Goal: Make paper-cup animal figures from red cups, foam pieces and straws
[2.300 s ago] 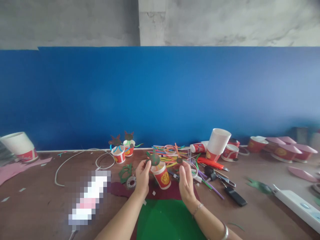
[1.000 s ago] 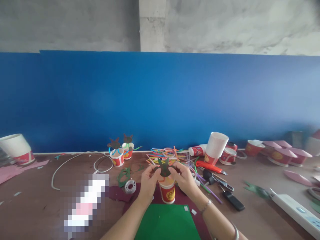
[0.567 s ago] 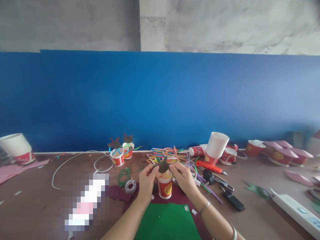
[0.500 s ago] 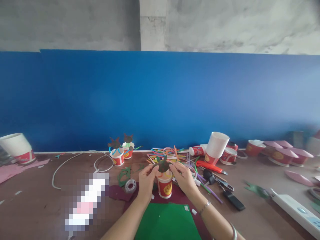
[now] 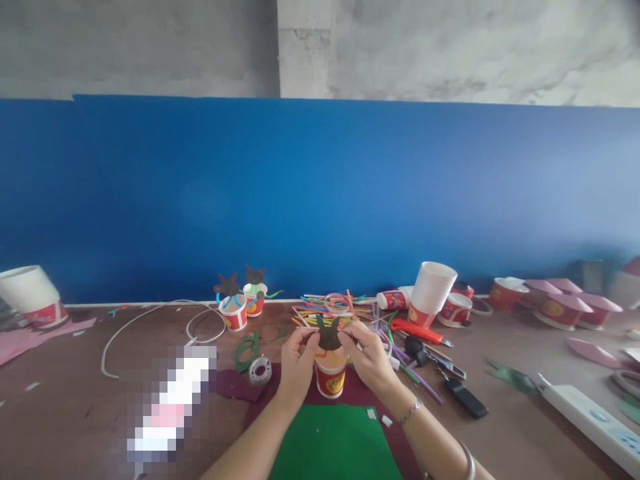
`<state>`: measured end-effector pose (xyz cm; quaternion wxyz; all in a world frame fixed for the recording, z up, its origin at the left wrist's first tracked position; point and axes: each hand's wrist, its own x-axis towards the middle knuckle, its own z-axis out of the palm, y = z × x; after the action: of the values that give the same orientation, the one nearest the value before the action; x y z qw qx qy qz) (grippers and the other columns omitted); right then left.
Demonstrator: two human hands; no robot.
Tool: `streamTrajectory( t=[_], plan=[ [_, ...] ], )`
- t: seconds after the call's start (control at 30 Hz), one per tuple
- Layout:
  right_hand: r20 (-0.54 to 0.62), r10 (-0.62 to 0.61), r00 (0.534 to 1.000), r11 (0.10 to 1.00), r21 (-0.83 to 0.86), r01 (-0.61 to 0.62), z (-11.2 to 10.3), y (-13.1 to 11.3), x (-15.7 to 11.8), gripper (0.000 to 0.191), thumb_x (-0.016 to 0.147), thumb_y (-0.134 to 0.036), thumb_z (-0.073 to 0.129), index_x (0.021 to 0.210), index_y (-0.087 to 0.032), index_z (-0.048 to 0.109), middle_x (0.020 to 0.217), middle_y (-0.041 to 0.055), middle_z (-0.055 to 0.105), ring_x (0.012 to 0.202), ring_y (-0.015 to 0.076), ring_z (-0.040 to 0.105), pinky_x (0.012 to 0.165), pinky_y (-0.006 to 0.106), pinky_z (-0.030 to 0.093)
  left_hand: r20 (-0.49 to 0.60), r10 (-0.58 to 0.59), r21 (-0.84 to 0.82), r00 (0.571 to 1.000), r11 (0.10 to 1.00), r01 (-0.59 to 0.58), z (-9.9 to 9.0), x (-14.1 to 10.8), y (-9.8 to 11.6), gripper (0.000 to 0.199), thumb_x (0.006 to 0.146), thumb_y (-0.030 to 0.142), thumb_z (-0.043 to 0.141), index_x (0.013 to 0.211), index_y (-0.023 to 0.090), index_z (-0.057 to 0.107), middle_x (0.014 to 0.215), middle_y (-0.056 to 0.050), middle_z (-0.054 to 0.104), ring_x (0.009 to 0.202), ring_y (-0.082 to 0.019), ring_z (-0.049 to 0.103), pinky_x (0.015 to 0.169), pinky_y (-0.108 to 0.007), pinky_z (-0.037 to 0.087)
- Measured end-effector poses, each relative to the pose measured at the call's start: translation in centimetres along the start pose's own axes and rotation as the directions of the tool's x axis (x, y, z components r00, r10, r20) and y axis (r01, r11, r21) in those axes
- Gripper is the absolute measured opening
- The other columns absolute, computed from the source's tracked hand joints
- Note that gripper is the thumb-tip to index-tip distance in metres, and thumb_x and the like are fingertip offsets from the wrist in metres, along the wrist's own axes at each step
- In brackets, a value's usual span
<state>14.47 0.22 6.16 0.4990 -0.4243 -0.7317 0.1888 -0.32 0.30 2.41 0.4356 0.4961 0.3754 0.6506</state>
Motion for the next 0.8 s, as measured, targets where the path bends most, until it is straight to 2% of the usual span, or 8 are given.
streamTrajectory(
  t=[0.1, 0.23, 0.37, 0.5, 0.57, 0.67, 0.73, 0.8],
  plan=[
    [-0.012, -0.059, 0.998, 0.998, -0.026, 0.059, 0.0, -0.3, -0.1, 0.03, 0.087, -0.03, 0.044, 0.059, -0.02, 0.05, 0.062, 0.0016, 0.051, 0.063, 0.0157, 0.047, 0.062, 0.028, 0.039, -0.007, 0.044, 0.053, 0.999, 0.998, -0.044, 0.0, -0.1, 0.4, 0.019, 0.076, 0.034, 0.062, 0.079, 0.016, 0.067, 0.076, -0.004, 0.065, 0.072, -0.016, 0.058, 0.069, -0.023, 0.044],
    [-0.036, -0.043, 0.998, 0.998, -0.055, 0.041, 0.2, 0.2, -0.2, 0.03, 0.088, -0.032, 0.043, 0.065, -0.02, 0.057, 0.065, 0.0043, 0.057, 0.066, 0.0176, 0.052, 0.065, 0.03, 0.043, -0.011, -0.014, 0.027, 1.0, 1.0, 0.014, 0.0, 0.0, 0.5, 0.021, 0.075, 0.036, 0.063, 0.077, 0.015, 0.067, 0.07, -0.003, 0.065, 0.066, -0.014, 0.057, 0.064, -0.023, 0.044],
    [-0.039, -0.013, 0.999, 0.998, -0.067, 0.01, 0.6, 1.0, -0.2, 0.027, 0.09, -0.03, 0.042, 0.1, -0.021, 0.065, 0.097, 0.0091, 0.065, 0.094, 0.0217, 0.057, 0.084, 0.035, 0.045, -0.113, -0.064, 0.014, 0.992, 0.998, 0.066, -0.1, 0.4, -0.1, 0.023, 0.072, 0.037, 0.066, 0.072, 0.015, 0.068, 0.069, -0.002, 0.067, 0.067, -0.015, 0.059, 0.067, -0.024, 0.044],
    [-0.052, 0.073, 0.996, 0.997, -0.031, -0.075, 0.9, 1.5, -0.3, 0.045, 0.087, -0.033, 0.047, 0.131, -0.023, 0.045, 0.116, 0.0092, 0.059, 0.11, 0.0226, 0.052, 0.095, 0.039, 0.041, -0.225, -0.107, -0.058, 0.969, 0.994, 0.096, -0.4, 0.7, -0.6, 0.027, 0.069, 0.04, 0.068, 0.081, 0.016, 0.071, 0.073, -0.003, 0.07, 0.071, -0.017, 0.061, 0.069, -0.026, 0.046],
    [0.011, 0.142, 0.99, 0.989, 0.032, -0.142, 1.1, 1.8, -0.5, 0.054, 0.082, -0.038, 0.054, 0.133, -0.021, 0.042, 0.12, 0.01, 0.058, 0.111, 0.0237, 0.052, 0.094, 0.039, 0.041, -0.277, -0.111, -0.085, 0.955, 0.992, 0.09, -0.5, 0.8, -0.6, 0.03, 0.069, 0.041, 0.068, 0.083, 0.015, 0.072, 0.078, -0.004, 0.071, 0.074, -0.019, 0.062, 0.07, -0.027, 0.046],
    [0.245, 0.254, 0.936, 0.948, 0.13, -0.292, 1.7, 2.5, -0.8, 0.064, 0.07, -0.039, 0.069, 0.126, -0.016, 0.047, 0.114, 0.0106, 0.061, 0.101, 0.0247, 0.058, 0.084, 0.036, 0.047, -0.327, -0.109, -0.088, 0.939, 0.993, 0.084, -0.8, 1.0, -0.4, 0.032, 0.07, 0.043, 0.067, 0.082, 0.013, 0.071, 0.082, -0.006, 0.071, 0.078, -0.02, 0.062, 0.07, -0.027, 0.046],
    [0.364, 0.321, 0.875, 0.912, 0.13, -0.388, 2.2, 2.9, -1.1, 0.062, 0.062, -0.034, 0.075, 0.116, -0.015, 0.053, 0.103, 0.0088, 0.065, 0.088, 0.023, 0.061, 0.075, 0.033, 0.049, -0.335, -0.103, -0.075, 0.936, 0.994, 0.083, -1.0, 1.0, -0.3, 0.034, 0.071, 0.044, 0.066, 0.083, 0.013, 0.071, 0.083, -0.006, 0.071, 0.08, -0.021, 0.062, 0.071, -0.027, 0.046],
    [0.378, 0.357, 0.854, 0.889, 0.141, -0.435, 2.8, 3.2, -1.4, 0.052, 0.061, -0.03, 0.076, 0.106, -0.014, 0.056, 0.094, 0.0066, 0.066, 0.079, 0.0201, 0.06, 0.069, 0.03, 0.048, -0.325, -0.099, -0.06, 0.941, 0.995, 0.084, -1.1, 1.1, -0.5, 0.036, 0.072, 0.044, 0.064, 0.087, 0.013, 0.071, 0.086, -0.007, 0.072, 0.083, -0.022, 0.062, 0.073, -0.028, 0.046]
  ],
)
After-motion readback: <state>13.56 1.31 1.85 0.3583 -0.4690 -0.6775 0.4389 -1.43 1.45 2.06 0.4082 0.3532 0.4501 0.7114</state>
